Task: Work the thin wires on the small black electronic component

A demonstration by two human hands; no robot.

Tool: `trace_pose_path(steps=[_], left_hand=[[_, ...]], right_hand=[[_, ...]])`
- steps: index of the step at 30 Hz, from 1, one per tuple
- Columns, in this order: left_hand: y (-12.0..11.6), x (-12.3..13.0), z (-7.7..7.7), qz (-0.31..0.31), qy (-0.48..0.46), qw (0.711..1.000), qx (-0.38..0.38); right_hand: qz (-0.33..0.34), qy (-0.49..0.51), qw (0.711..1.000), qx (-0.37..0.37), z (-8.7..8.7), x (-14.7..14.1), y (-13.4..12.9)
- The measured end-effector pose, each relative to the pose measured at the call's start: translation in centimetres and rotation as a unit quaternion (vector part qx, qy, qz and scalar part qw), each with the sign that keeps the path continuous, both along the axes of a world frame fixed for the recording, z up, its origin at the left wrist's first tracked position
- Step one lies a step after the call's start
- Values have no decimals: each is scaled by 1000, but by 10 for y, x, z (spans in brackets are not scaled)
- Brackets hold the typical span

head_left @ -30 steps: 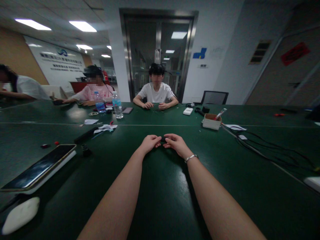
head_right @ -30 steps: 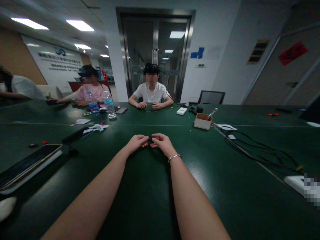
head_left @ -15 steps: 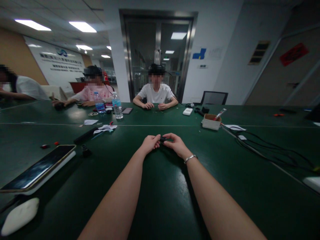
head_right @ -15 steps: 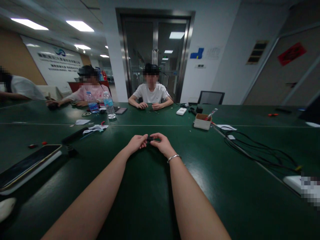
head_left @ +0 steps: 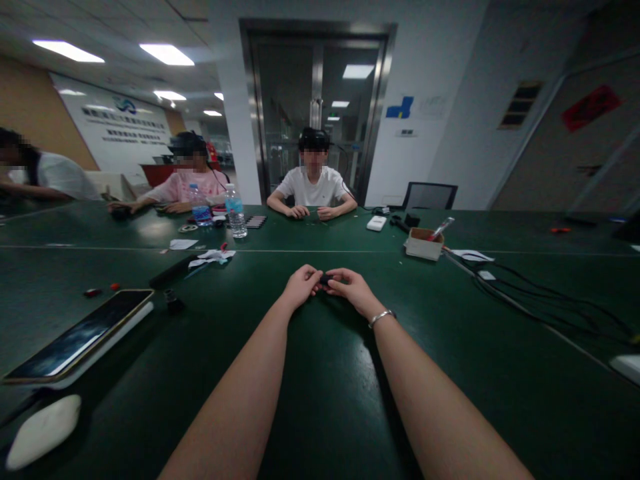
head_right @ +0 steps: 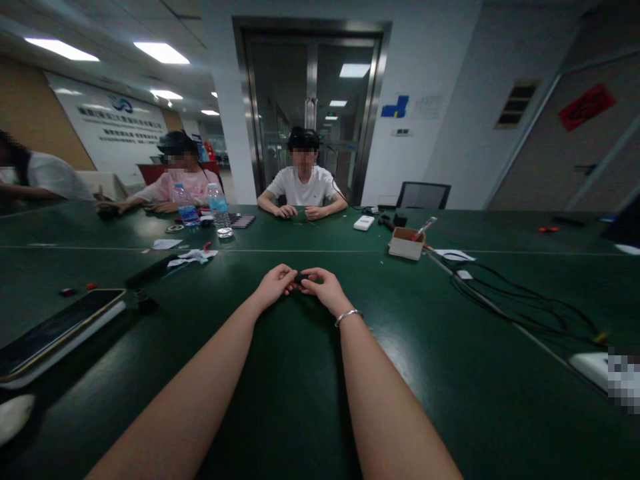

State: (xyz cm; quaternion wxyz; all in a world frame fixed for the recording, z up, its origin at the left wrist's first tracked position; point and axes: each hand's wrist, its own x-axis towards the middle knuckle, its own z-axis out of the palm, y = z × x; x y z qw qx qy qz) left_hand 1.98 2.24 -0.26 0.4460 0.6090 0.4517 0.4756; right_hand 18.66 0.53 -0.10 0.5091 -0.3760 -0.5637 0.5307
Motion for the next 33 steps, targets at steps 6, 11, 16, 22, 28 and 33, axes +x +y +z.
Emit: trace_pose_path(steps=[6, 11, 16, 22, 28, 33], left_hand=[[-4, -1, 8, -51, -62, 996, -37], [-6, -2, 11, -44, -49, 997, -43], [-7, -3, 12, -40, -5, 998, -43], [-7, -4, 12, -35, 22, 998, -41], [-6, -3, 11, -38, 32, 998, -41], [-4, -3, 10, -36, 55, 997, -39]], right_hand=[[-29, 9, 999, -21, 0, -1, 4], [-44, -3, 999, -16, 0, 0, 4], [-31, -4, 1000, 3, -2, 2, 4], [-16, 2, 1000, 11, -2, 3, 3], [-9, 13, 1000, 9, -1, 3, 3], [-4, 22, 1000, 6, -2, 3, 3]])
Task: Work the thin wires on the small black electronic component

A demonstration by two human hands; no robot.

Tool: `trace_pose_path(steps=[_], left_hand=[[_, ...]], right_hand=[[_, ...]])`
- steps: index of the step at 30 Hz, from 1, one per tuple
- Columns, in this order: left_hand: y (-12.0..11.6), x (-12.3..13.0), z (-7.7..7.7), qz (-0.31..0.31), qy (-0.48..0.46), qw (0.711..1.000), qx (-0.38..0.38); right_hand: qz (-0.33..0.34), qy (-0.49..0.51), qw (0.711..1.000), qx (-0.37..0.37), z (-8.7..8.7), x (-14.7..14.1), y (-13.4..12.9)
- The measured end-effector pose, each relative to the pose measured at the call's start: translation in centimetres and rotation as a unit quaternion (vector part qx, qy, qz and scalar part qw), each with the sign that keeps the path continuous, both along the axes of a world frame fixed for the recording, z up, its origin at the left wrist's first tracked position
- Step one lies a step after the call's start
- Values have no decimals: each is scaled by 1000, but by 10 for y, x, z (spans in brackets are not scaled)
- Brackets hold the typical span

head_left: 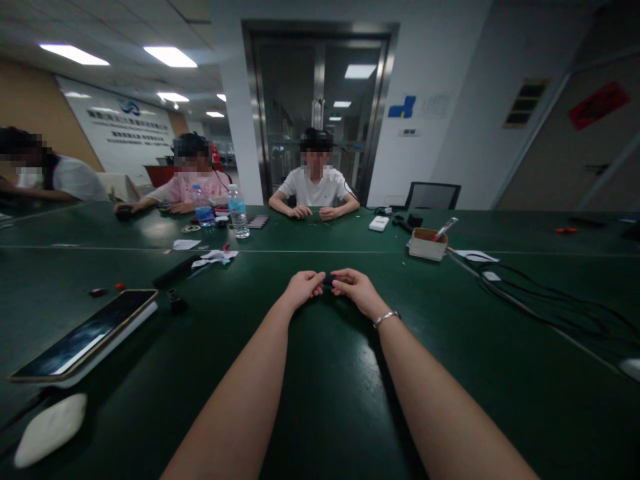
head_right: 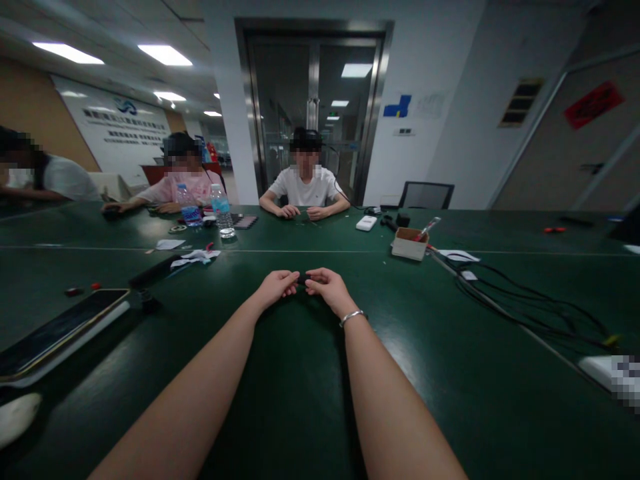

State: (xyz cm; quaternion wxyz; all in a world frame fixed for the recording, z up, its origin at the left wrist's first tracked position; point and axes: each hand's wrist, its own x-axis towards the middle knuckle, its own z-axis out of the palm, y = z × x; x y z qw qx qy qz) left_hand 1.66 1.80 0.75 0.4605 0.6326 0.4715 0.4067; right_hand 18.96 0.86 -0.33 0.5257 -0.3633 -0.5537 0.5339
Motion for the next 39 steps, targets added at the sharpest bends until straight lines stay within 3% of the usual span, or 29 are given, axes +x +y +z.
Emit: trace_pose_path(steps=[13, 18, 20, 24, 29, 39], left_hand=[[2, 2, -4, 58, 67, 996, 31], [-3, 2, -4, 93, 85, 983, 135], [-3, 2, -4, 89, 66, 986, 122], [-3, 0, 3, 28, -44, 999, 14], [-5, -5, 9, -43, -122, 989, -69], [-3, -6, 1, -2, -86, 996, 31]], right_hand=[[9, 2, 1000, 1, 4, -1, -4], [11, -14, 1000, 1, 3, -4, -3], [12, -16, 1000, 0, 2, -5, -2], [-6, -5, 1000, -11, 1, -4, 0], [-31, 7, 999, -23, 0, -2, 2], [-26, -4, 999, -22, 1, -3, 1]])
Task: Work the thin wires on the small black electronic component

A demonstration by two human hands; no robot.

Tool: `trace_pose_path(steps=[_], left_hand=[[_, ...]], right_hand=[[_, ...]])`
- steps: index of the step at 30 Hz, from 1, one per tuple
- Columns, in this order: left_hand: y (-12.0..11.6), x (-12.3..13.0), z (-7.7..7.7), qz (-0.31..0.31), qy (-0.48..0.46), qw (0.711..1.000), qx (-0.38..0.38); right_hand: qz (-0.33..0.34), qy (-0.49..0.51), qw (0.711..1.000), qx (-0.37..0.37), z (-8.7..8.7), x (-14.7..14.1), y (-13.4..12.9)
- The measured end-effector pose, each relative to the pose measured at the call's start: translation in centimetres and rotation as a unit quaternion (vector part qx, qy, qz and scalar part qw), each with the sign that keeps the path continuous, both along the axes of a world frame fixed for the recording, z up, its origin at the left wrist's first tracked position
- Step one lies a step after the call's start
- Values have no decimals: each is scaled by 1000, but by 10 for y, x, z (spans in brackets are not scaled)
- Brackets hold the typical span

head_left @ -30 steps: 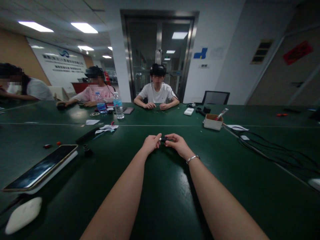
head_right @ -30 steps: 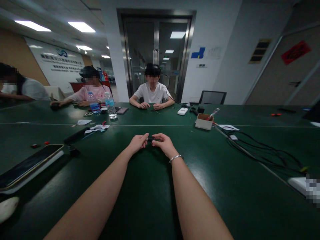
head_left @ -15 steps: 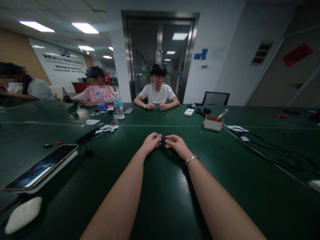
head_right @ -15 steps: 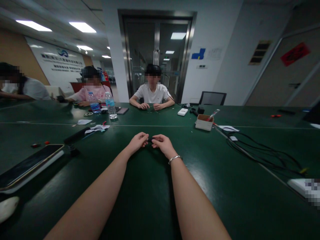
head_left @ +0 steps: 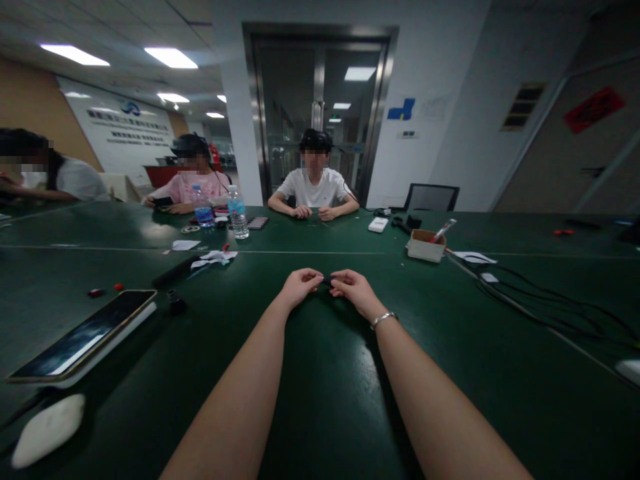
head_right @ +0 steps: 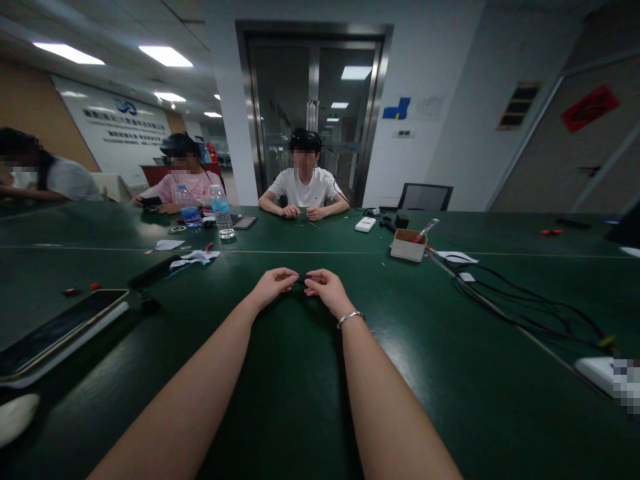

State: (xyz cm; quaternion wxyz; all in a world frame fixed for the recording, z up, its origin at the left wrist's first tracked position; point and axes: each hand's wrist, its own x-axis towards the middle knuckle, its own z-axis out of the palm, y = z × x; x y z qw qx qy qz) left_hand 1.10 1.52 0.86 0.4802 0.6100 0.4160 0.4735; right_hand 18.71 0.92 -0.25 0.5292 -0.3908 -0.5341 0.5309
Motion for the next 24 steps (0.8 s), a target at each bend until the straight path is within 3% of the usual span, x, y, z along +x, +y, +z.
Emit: trace_pose_path(steps=[5, 11, 17, 24], left_hand=[[-1, 2, -1, 13, -8, 999, 32], [0, 4, 2, 28, -2, 999, -25], [-1, 1, 6, -13, -53, 995, -82], [-1, -1, 2, -12, -51, 998, -26]], right_hand=[[5, 2, 1000, 3, 1, 0, -1], [5, -9, 1000, 5, 1, 0, -1], [-5, 7, 1000, -15, 1, 0, 0], [-9, 8, 1000, -25, 3, -1, -1]])
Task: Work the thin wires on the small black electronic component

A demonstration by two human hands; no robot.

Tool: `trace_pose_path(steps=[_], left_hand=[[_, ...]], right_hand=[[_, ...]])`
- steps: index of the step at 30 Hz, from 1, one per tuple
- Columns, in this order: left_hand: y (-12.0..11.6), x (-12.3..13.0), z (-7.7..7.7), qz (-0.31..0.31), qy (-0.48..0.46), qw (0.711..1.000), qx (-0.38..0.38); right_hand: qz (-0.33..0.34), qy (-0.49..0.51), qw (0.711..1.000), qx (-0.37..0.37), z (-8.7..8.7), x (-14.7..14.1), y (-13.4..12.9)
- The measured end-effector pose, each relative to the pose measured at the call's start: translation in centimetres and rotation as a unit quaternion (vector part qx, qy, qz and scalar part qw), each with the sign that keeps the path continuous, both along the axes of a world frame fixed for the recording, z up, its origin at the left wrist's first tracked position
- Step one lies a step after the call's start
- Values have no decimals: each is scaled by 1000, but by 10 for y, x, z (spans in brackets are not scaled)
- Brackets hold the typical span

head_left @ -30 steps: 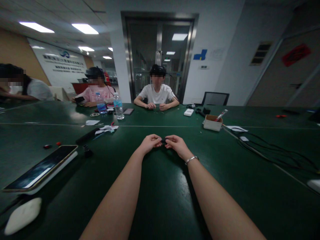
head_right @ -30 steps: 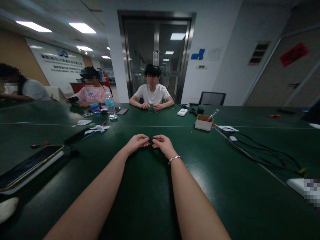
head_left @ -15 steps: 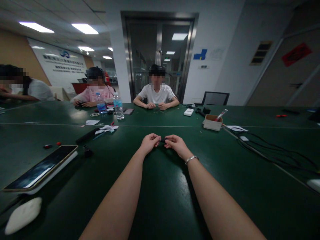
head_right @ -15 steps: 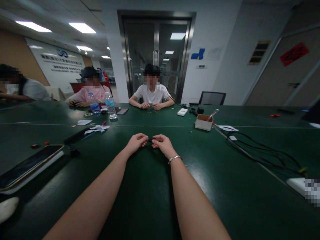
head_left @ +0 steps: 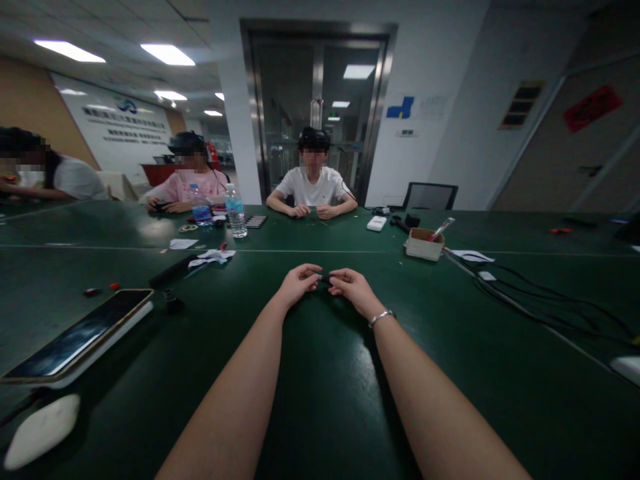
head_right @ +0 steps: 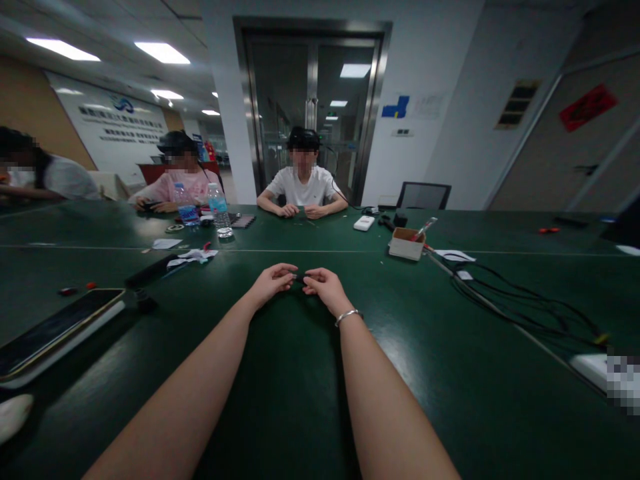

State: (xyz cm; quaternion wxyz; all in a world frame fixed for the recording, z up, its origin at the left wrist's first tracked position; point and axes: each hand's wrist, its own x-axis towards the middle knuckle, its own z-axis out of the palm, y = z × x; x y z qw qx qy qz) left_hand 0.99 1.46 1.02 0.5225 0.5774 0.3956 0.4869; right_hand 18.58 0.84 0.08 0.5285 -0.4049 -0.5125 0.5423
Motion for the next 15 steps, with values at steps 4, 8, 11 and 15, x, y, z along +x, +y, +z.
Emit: trace_pose_path(steps=[4, 8, 11, 15], left_hand=[[2, 1, -1, 15, 4, 1000, 4], [5, 2, -4, 32, 36, 999, -9], [7, 1, -5, 40, 59, 997, -5], [8, 2, -7, 43, 44, 998, -11]], right_hand=[[3, -9, 1000, 10, -1, 1, 0], [19, -8, 999, 30, -3, 2, 0], [22, -10, 999, 32, -3, 2, 0], [25, -10, 999, 30, -2, 2, -1]])
